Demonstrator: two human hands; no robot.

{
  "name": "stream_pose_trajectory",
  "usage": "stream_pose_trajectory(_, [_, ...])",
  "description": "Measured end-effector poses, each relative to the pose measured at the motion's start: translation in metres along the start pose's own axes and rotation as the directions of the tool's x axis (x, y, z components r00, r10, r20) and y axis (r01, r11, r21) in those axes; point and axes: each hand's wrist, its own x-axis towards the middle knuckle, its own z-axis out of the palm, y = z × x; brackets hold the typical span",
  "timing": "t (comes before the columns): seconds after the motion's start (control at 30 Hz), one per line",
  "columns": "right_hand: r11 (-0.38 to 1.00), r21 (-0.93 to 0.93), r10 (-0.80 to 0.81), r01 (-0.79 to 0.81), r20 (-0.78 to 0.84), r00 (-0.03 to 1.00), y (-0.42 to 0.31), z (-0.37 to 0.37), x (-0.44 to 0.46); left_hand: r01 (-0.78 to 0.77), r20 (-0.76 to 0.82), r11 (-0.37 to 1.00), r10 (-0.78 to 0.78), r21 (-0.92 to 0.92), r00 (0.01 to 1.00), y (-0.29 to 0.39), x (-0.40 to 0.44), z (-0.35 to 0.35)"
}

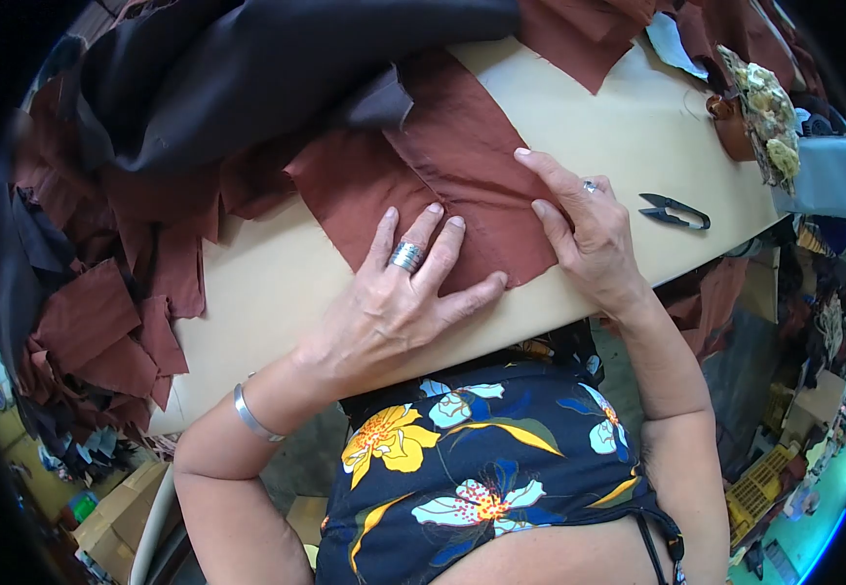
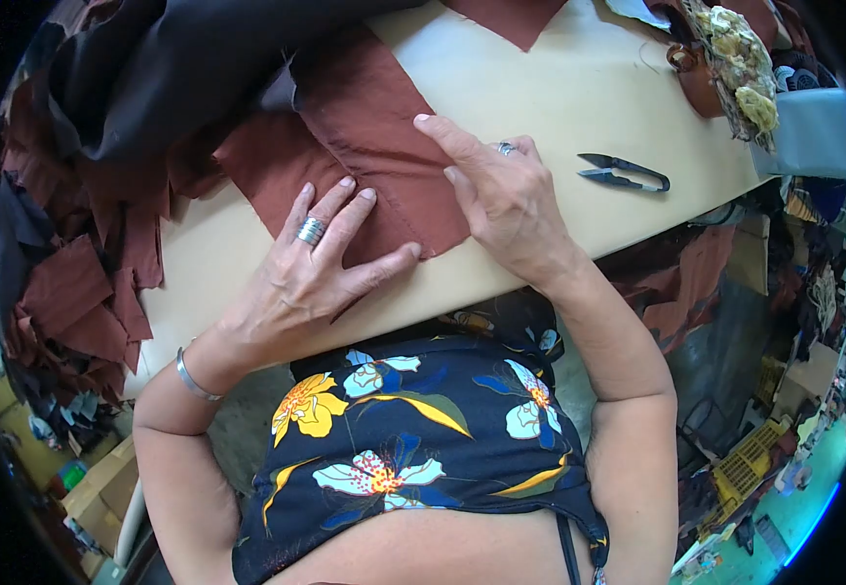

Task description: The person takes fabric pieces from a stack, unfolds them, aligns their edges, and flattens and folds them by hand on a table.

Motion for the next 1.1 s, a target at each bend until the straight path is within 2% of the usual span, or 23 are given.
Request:
stream_pose_trajectory(0.03, [1.0,0.001,-0.006,0.006,-0.008,1.0,0.0,0.0,0.0,0.005,-0.01,0.998,-0.004,0.067,1.0,0.004,0.001,0.002])
stream_pose_trajectory(0.13, [0.999,-0.026,0.023,-0.02,0.086,0.996,-0.001,-0.005,0.002,0.013,-0.057,0.998,-0.009,0.068,0.998,0.009,0.002,0.0])
stream_pose_trajectory(0.23, [0.995,0.03,0.09,-0.096,0.161,0.983,-0.003,-0.013,0.017,0.122,-0.101,0.953,-0.155,-0.277,0.983,-0.005,0.002,-0.003])
stream_pose_trajectory(0.33, [0.976,-0.086,0.21,-0.198,0.164,0.964,0.001,-0.005,0.037,0.2,-0.245,0.959,-0.246,-0.198,0.938,-0.013,0.001,0.021])
stream_pose_trajectory(0.43, [0.991,-0.11,0.09,-0.079,0.094,0.991,0.011,0.012,0.04,0.251,-0.246,0.955,-0.284,-0.158,0.927,-0.013,0.003,0.021])
stream_pose_trajectory(0.57, [0.998,-0.044,0.039,-0.038,0.02,0.999,0.013,0.015,0.037,0.152,-0.138,0.987,-0.143,0.058,0.98,-0.008,0.006,0.009])
stream_pose_trajectory(0.67, [0.999,-0.03,0.013,-0.013,0.004,1.0,0.014,0.015,0.036,-0.058,-0.13,0.998,0.052,-0.039,0.99,-0.008,0.007,0.011])
stream_pose_trajectory(0.7, [0.999,-0.035,0.02,-0.02,0.016,1.0,0.014,0.014,0.035,-0.04,-0.145,0.996,0.028,-0.084,0.989,-0.008,0.008,0.011])
stream_pose_trajectory(0.8, [0.998,-0.036,0.045,-0.043,0.043,0.998,0.013,0.013,0.035,0.145,-0.223,0.981,-0.17,-0.125,0.96,-0.01,0.009,0.022])
stream_pose_trajectory(0.93, [1.0,-0.022,0.009,-0.009,0.0,1.0,0.016,0.014,0.034,0.103,-0.017,0.987,-0.106,-0.122,0.994,0.006,0.006,-0.002])
stream_pose_trajectory(1.03, [0.998,-0.055,0.007,-0.004,0.043,0.999,0.014,0.011,0.032,0.051,-0.089,0.998,-0.053,-0.029,0.995,0.016,0.004,0.012])
stream_pose_trajectory(1.07, [0.999,-0.043,0.011,-0.007,0.101,0.995,0.014,0.007,0.031,0.032,-0.097,0.999,-0.033,-0.017,0.995,0.017,0.004,0.011])
stream_pose_trajectory(1.1, [0.999,-0.034,0.013,-0.008,0.159,0.987,0.015,0.002,0.031,-0.012,-0.113,0.995,0.0,-0.1,0.994,0.016,0.003,0.005])
